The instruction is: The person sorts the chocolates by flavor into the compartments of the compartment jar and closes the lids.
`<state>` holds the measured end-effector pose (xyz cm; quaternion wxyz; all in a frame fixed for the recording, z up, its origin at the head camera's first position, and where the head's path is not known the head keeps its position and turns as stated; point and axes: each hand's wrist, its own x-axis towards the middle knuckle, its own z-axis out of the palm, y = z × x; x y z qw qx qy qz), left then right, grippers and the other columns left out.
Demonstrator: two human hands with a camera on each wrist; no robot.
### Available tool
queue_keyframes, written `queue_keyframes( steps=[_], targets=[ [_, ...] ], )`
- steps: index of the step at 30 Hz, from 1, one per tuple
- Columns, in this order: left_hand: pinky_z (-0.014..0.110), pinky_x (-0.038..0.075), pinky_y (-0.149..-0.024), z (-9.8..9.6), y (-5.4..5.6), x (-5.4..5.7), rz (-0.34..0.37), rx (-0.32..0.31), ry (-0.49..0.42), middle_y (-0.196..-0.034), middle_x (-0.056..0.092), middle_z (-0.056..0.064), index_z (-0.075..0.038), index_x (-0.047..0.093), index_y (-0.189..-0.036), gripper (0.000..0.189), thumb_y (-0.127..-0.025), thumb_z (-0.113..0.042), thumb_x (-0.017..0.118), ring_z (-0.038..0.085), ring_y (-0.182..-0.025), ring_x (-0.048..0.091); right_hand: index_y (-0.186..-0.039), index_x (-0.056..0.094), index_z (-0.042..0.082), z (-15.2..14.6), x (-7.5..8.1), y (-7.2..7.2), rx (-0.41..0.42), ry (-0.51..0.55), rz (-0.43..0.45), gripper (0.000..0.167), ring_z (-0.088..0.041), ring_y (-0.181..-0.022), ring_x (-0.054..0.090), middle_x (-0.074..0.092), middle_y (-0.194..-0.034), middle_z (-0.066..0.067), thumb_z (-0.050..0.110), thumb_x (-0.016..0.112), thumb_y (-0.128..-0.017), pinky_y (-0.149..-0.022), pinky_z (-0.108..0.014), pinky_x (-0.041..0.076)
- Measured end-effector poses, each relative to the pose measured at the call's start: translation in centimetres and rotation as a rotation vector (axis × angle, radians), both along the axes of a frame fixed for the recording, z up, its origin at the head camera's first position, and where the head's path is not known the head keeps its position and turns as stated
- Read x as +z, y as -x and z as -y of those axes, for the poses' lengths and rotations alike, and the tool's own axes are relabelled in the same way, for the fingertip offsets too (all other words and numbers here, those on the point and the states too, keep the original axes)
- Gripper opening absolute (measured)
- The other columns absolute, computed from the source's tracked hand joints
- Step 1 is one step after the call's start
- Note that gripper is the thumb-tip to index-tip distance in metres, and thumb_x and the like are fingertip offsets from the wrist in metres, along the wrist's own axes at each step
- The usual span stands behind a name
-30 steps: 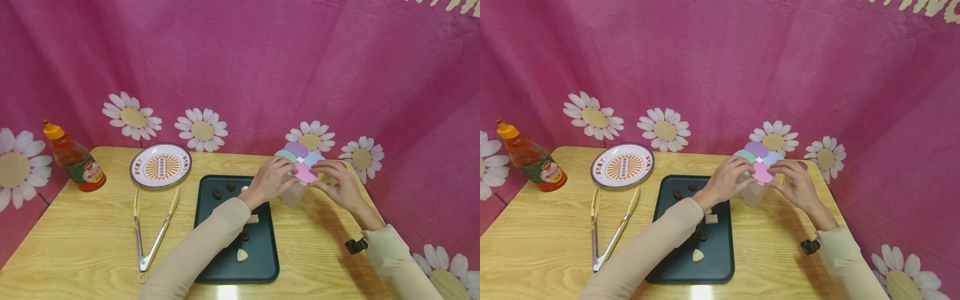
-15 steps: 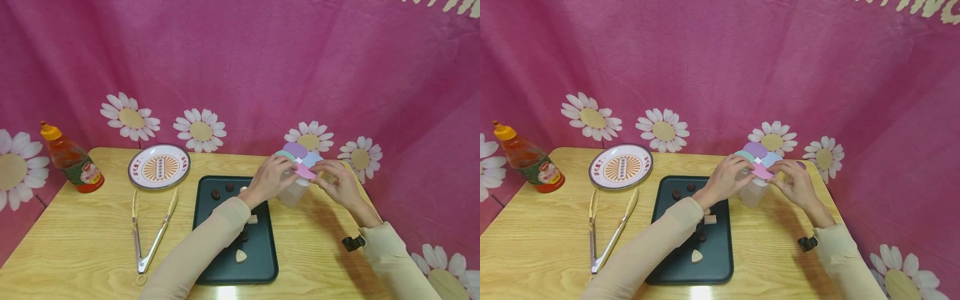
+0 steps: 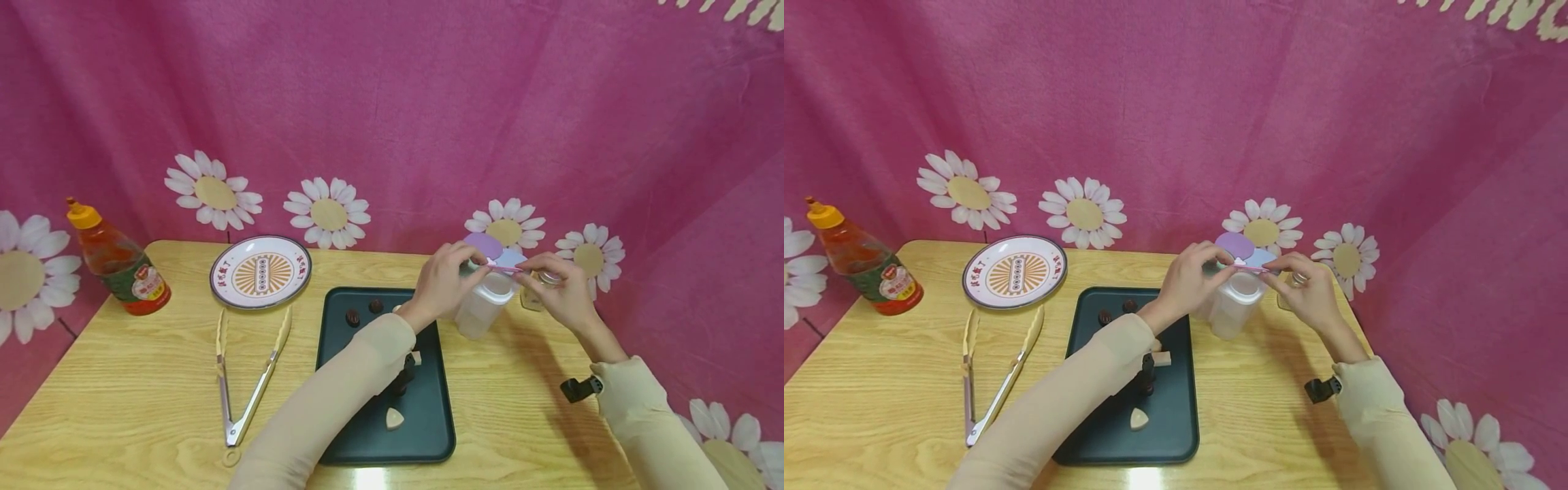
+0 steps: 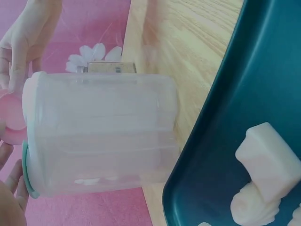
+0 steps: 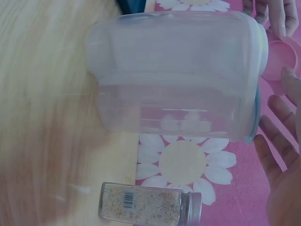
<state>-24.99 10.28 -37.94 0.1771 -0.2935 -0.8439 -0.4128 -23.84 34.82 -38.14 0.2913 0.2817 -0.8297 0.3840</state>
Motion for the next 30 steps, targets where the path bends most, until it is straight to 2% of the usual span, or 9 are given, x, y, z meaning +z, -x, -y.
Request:
queue_keyframes(
  steps=[3,7,12,15,20,25,30],
  targets=[
    [0.016,0.045,-0.078,0.0,0.1,0.3,0.043,0.014,-0.023,-0.109,0.075,-0.003,-0.018,0.077,-0.111,0.016,-0.101,-0.03,0.072,0.013,-0.096,0.063,-0.091,0.078,-0.003,0.1,0.2,0.3,-0.021,0.022,0.016,0.025,0.012,-0.086,0.064,0.077,-0.087,-0.009,-0.021,0.081,-0.074,-0.082,-0.007,0.051],
    [0.016,0.044,-0.076,0.0,0.3,0.4,0.073,0.027,-0.041,-0.107,0.074,-0.003,-0.019,0.076,-0.109,0.015,-0.101,-0.03,0.072,0.013,-0.095,0.062,-0.091,0.078,-0.003,0.2,0.5,0.7,-0.018,0.056,0.043,0.021,0.01,-0.082,0.066,0.076,-0.089,0.013,-0.019,0.08,-0.078,-0.079,-0.009,0.051],
    [0.014,0.043,-0.078,-0.3,0.7,0.5,0.094,0.04,-0.045,-0.107,0.074,-0.004,-0.02,0.076,-0.109,0.014,-0.102,-0.03,0.071,0.011,-0.095,0.062,-0.097,0.077,-0.006,0.3,0.7,1.1,-0.053,0.101,0.121,0.016,0.012,-0.084,0.068,0.071,-0.093,0.032,-0.014,0.079,-0.083,-0.08,-0.008,0.053],
    [0.015,0.044,-0.079,-0.4,0.8,0.6,0.109,0.047,-0.046,-0.107,0.074,-0.004,-0.021,0.076,-0.11,0.013,-0.102,-0.03,0.071,0.011,-0.095,0.063,-0.101,0.077,-0.007,0.2,0.8,1.3,-0.095,0.096,0.164,0.016,0.014,-0.085,0.067,0.069,-0.093,0.037,-0.01,0.079,-0.085,-0.08,-0.006,0.052],
    [0.016,0.047,-0.081,-0.1,0.4,0.9,0.121,0.048,-0.07,-0.107,0.075,-0.004,-0.02,0.076,-0.111,0.015,-0.102,-0.03,0.071,0.014,-0.098,0.067,-0.103,0.077,-0.006,0.2,0.9,1.2,-0.122,0.098,0.204,0.016,0.014,-0.084,0.066,0.069,-0.091,0.037,-0.006,0.08,-0.087,-0.079,-0.006,0.052],
    [0.023,0.055,-0.084,2.0,-0.1,0.7,0.115,0.043,-0.15,-0.108,0.076,0.0,-0.015,0.076,-0.113,0.019,-0.1,-0.029,0.073,0.017,-0.099,0.072,-0.102,0.077,-0.006,0.2,0.9,1.1,-0.115,0.1,0.217,0.015,0.014,-0.083,0.066,0.069,-0.09,0.036,-0.006,0.08,-0.087,-0.078,-0.006,0.052],
    [0.034,0.059,-0.086,6.0,-0.8,0.1,0.12,0.093,-0.169,-0.108,0.077,0.002,-0.014,0.075,-0.111,0.02,-0.099,-0.03,0.075,0.021,-0.098,0.073,-0.102,0.076,-0.007,0.1,1.1,1.0,-0.11,0.103,0.223,0.016,0.013,-0.083,0.066,0.069,-0.09,0.036,-0.006,0.08,-0.087,-0.078,-0.007,0.053]
  ],
)
